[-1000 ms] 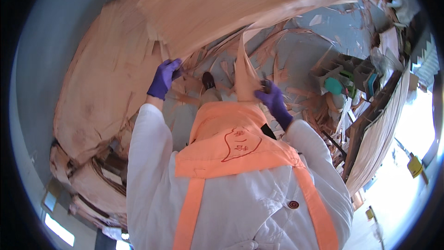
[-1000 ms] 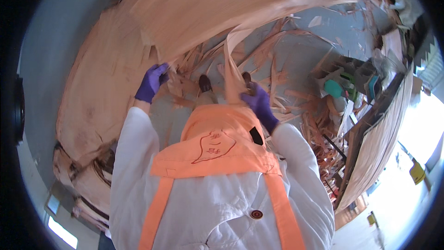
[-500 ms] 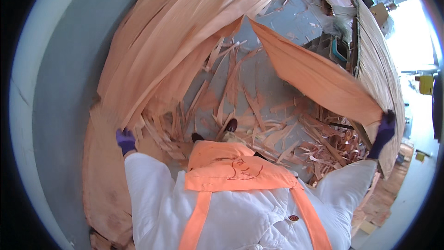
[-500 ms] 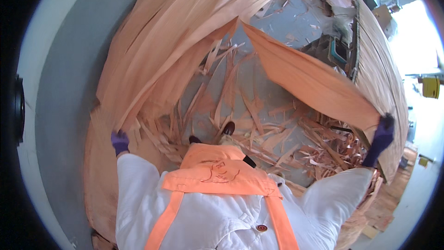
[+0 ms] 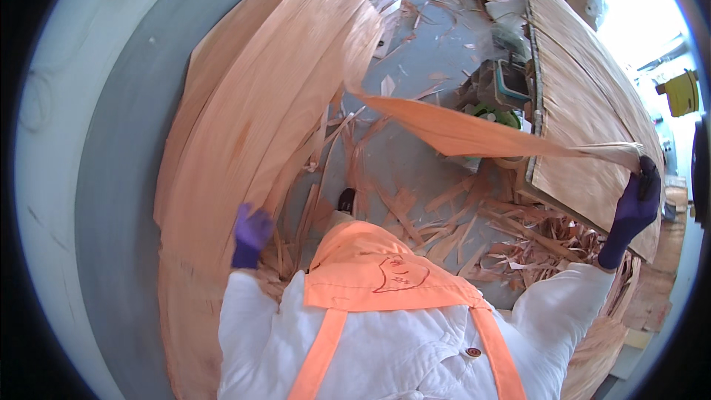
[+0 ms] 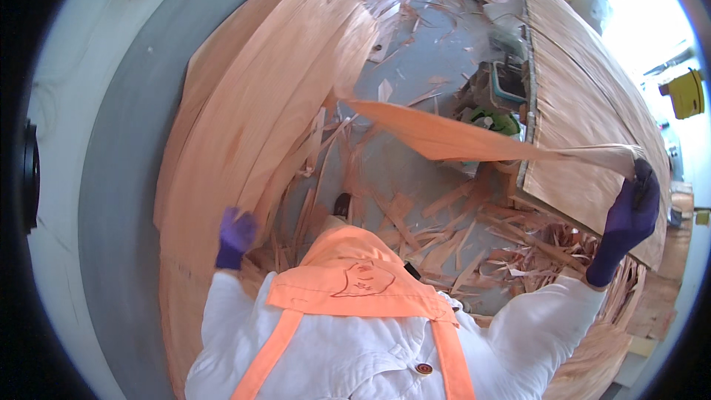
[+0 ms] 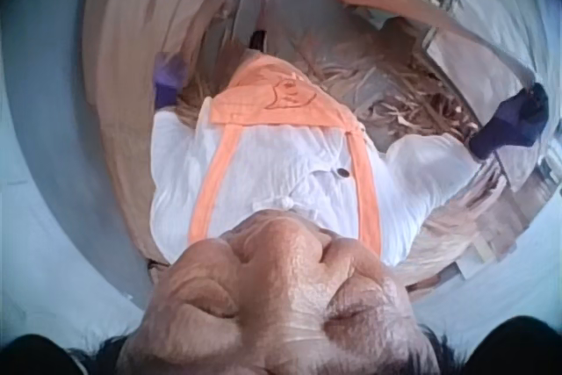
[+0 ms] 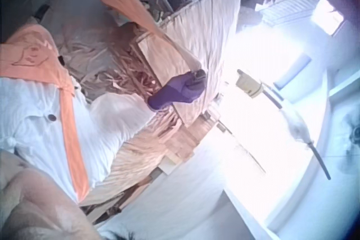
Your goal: The person selects, cuts, and tapes sheets of wood veneer. They handle a large stack of veneer, use a knife to trim pieces, and apply small strips of tape to secure the wood surfaces.
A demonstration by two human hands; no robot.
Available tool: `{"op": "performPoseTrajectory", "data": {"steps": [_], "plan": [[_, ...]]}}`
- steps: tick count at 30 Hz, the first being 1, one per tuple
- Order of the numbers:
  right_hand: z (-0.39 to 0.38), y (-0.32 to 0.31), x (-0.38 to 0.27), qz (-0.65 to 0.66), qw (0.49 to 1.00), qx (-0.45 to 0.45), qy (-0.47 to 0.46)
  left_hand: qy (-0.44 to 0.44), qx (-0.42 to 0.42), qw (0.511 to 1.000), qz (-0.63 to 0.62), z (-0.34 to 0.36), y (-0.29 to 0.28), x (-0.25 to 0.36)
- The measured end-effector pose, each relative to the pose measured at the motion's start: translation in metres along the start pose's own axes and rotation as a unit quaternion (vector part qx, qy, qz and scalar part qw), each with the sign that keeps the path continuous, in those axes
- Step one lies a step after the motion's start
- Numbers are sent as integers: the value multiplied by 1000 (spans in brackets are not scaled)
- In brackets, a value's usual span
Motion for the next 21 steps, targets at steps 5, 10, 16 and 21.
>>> {"op": "performPoseTrajectory", "data": {"steps": [5,10,16,21], "plan": [[-10,-51,-15,30,999,37,9,-268,-103,958,-7,122,267,-104],[-29,-87,-47,-120,992,30,9,-252,-180,949,-53,239,445,-150],[-142,-141,-4,-259,940,20,220,-97,-399,908,-85,284,683,-131],[-211,-138,41,-237,913,-29,332,15,-512,854,-89,204,848,-58]]}}
Point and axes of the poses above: each hand's wrist, its own z-axis towards the middle knuckle, its own y-axis out of the palm, x = y × z, the point moved 9 cm from there along z, towards the middle knuckle, and after that the axes turned 3 degrees about -x, right-handed, at the moved point
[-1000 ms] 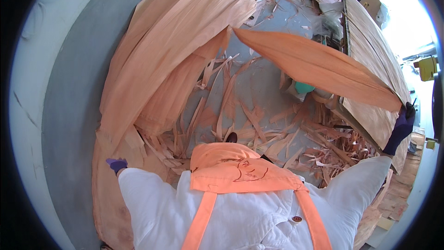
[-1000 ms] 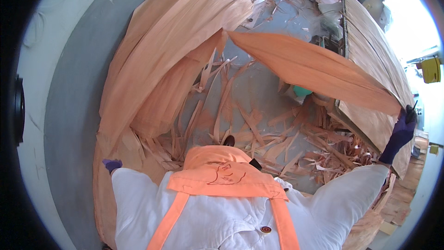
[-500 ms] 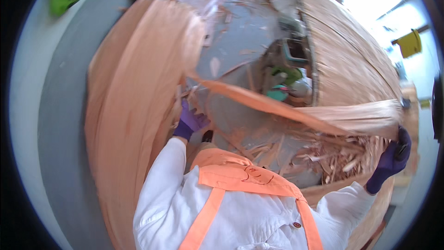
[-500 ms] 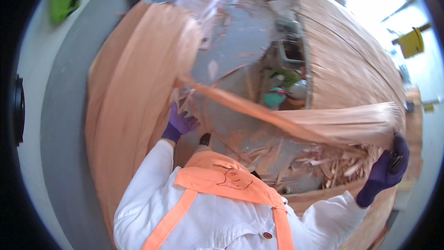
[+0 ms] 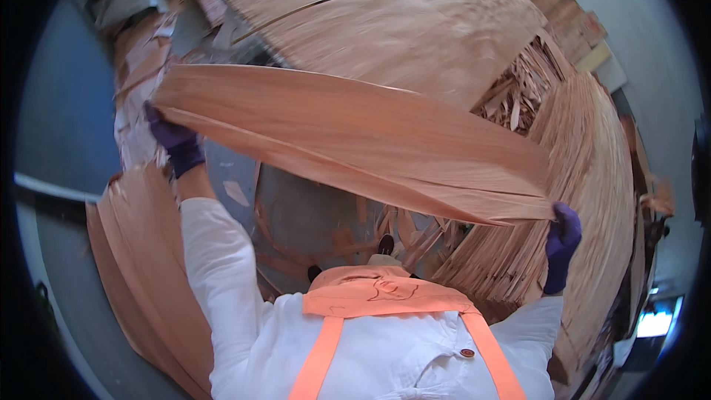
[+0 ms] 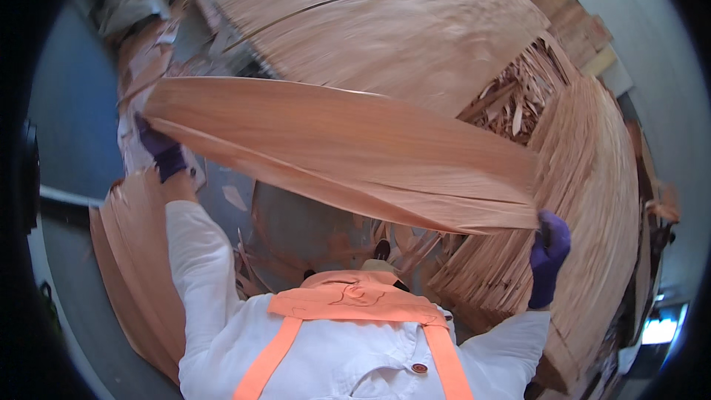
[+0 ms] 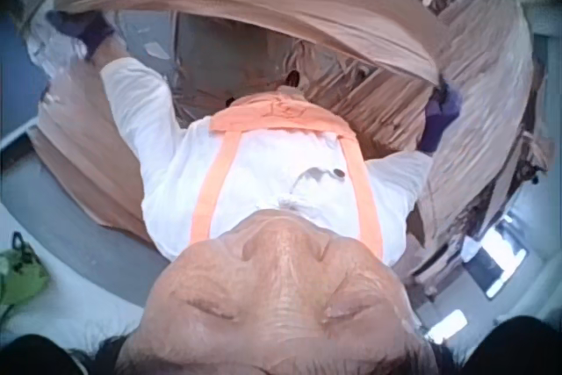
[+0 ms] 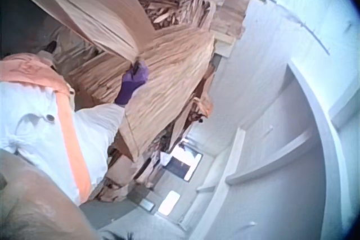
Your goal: The person selects, cuts, and tapes sheets of wood veneer. They handle a large stack of veneer, use a knife to trim pieces, and apply small strips of tape to secure the wood surfaces.
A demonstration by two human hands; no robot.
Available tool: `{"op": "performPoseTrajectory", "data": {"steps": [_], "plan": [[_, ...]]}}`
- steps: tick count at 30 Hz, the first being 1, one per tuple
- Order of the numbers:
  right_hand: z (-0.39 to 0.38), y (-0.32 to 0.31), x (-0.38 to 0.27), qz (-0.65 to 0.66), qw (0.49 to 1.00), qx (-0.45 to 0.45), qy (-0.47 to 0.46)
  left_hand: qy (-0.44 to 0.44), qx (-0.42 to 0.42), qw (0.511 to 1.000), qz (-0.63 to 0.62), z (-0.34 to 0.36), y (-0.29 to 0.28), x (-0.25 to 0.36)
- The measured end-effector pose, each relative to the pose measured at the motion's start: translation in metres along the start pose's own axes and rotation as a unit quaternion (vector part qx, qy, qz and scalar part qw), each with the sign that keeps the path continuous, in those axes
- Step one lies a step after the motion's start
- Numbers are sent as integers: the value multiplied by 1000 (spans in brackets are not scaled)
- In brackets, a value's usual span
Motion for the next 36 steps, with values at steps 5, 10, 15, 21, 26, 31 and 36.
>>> {"op": "performPoseTrajectory", "data": {"steps": [5,10,15,21,26,31,36], "plan": [[24,71,17,68,983,-166,-47,-114,-158,977,88,56,15,11],[87,103,60,207,949,-213,-101,-82,-66,962,252,32,15,76],[142,128,104,298,908,-272,-112,-25,11,936,350,35,90,83],[149,158,194,341,905,-255,15,73,-162,845,505,169,233,-96],[46,164,329,341,856,-199,333,-35,-295,829,473,67,414,-489],[7,135,340,376,785,-139,472,-185,-427,777,425,-101,507,-715],[111,188,343,383,789,-239,417,-227,-432,757,435,-135,464,-660]]}}
Point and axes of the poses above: each hand's wrist, its own z-axis towards the middle knuckle, its own y-axis out of the palm, x = y × z, the point moved 9 cm from there along z, towards the middle knuckle, and after that the axes turned 3 degrees about -x, right-handed, at the moved point
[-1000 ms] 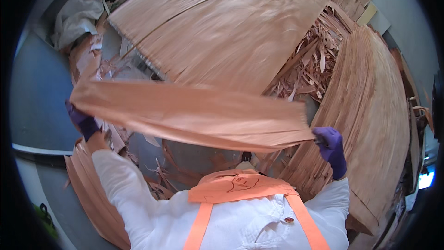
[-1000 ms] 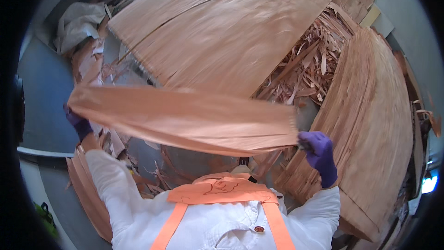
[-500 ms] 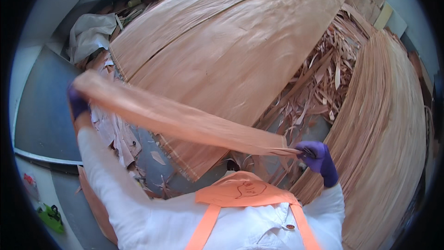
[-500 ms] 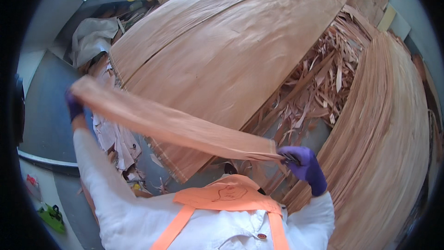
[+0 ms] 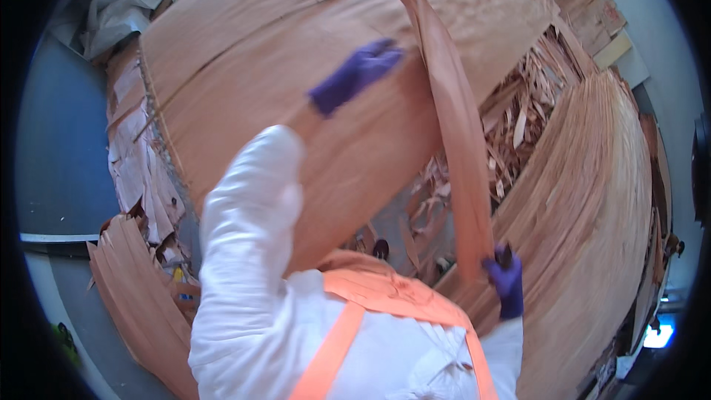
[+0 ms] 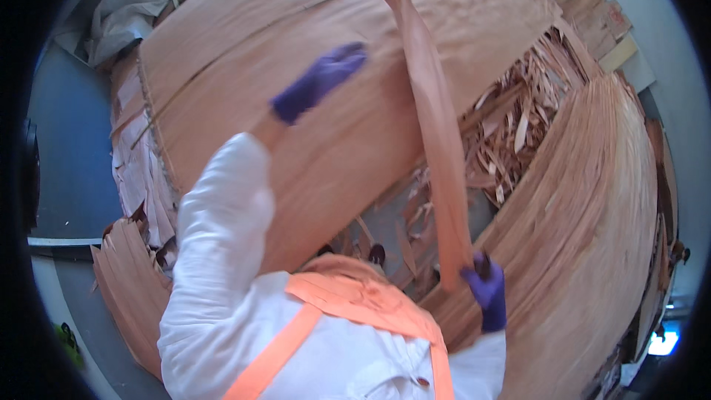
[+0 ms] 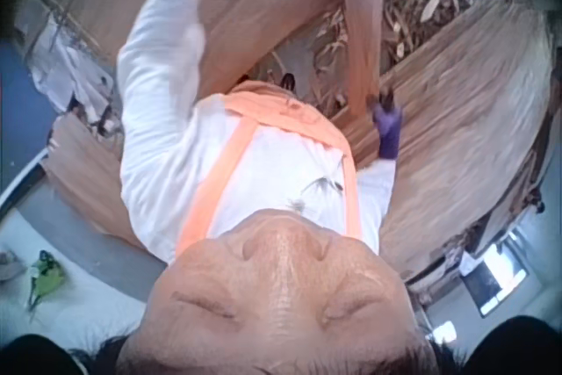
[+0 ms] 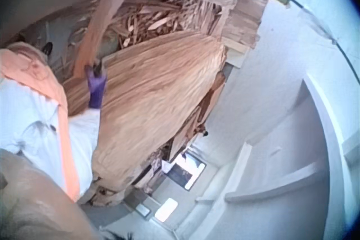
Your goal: The person selects, cuts, and tapes sheets of wood veneer. They handle a large stack of veneer, use a knife to trim pieces, and apply small strips of tape to secure the wood surfaces.
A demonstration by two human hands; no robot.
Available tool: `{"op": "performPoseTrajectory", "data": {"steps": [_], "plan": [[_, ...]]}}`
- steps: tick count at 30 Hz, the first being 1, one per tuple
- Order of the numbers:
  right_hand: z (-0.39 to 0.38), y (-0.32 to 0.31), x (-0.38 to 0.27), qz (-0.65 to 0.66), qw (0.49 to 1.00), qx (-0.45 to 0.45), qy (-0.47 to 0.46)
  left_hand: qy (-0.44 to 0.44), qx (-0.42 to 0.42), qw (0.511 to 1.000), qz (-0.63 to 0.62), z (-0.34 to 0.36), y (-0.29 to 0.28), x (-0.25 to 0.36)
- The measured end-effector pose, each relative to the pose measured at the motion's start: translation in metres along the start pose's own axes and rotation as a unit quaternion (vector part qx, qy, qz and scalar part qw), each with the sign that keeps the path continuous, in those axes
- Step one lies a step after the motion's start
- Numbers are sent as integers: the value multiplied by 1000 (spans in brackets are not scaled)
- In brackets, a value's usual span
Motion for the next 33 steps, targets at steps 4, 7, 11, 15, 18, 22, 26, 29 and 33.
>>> {"op": "performPoseTrajectory", "data": {"steps": [4,7,11,15,18,22,26,29,33], "plan": [[87,83,-149,78,974,-127,-169,-47,29,998,-22,-108,-58,-8],[121,177,-232,148,925,-267,-227,-46,59,991,-114,-194,-53,-8],[95,317,-271,129,855,-427,-266,-40,198,970,-134,-255,-29,-31],[65,372,-262,30,810,-551,-199,24,233,888,396,-303,-56,-41],[124,346,-260,-11,870,-446,-209,-102,403,837,-355,-329,-87,-106],[207,296,-241,-77,933,-288,-200,-53,349,935,20,-355,-121,-154],[252,290,-215,-79,953,-250,-148,4,297,933,204,-360,-116,-110],[301,332,-216,-11,950,-297,-100,-67,359,931,-10,-374,-114,-121],[429,371,-219,49,888,-368,-271,13,251,897,363,-351,-100,-59]]}}
Point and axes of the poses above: each hand's wrist, its own z-axis towards the middle knuckle, its own y-axis out of the palm, x = y × z, the point moved 9 cm from there along z, towards the middle knuckle, and after that the axes turned 3 degrees about -x, right-handed, at the moved point
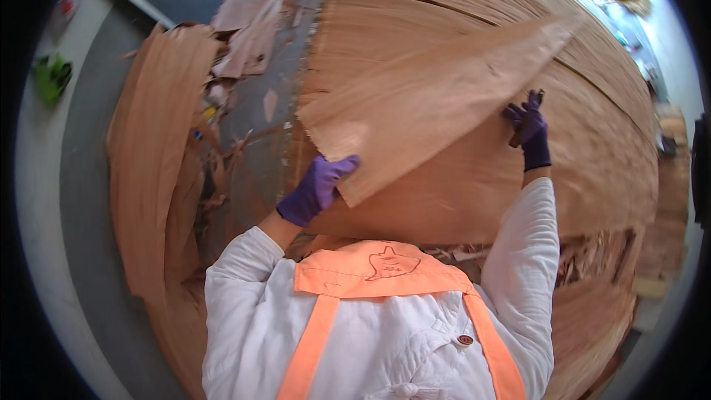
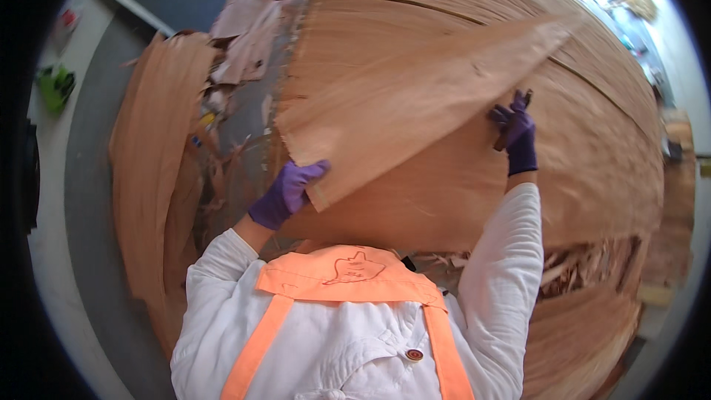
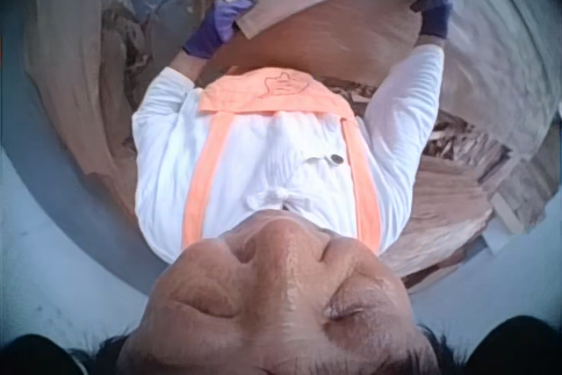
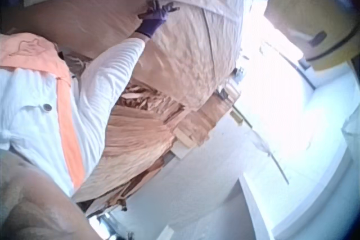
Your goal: The person selects, cuts, and tapes sheets of wood veneer. They handle a large stack of veneer, use a knife to trim pieces, and apply small strips of tape to secure the wood surfaces.
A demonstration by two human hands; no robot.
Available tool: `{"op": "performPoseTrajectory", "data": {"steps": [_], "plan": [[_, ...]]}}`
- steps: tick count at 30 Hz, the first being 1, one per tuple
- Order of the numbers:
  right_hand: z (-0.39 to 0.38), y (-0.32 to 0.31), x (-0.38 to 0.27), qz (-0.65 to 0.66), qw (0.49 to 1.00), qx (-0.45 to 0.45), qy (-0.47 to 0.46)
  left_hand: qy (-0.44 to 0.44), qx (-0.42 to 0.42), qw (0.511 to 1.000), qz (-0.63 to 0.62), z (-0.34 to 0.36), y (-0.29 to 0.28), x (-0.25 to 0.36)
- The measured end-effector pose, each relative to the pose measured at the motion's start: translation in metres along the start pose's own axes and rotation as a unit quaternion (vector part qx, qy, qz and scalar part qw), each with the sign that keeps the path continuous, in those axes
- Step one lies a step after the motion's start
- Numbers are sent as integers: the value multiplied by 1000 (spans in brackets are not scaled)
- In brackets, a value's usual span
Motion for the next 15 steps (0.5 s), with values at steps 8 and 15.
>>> {"op": "performPoseTrajectory", "data": {"steps": [8,15], "plan": [[72,24,18,86,978,76,172,-323,140,840,-413,5,-12,-49],[31,-8,-79,227,972,-19,55,210,-20,976,54,111,-119,-64]]}}
Point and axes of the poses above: each hand's wrist, its own z-axis towards the middle knuckle, its own y-axis out of the palm, x = y × z, the point moved 9 cm from there along z, towards the middle knuckle, and after that the axes turned 3 degrees about -x, right-handed, at the moved point
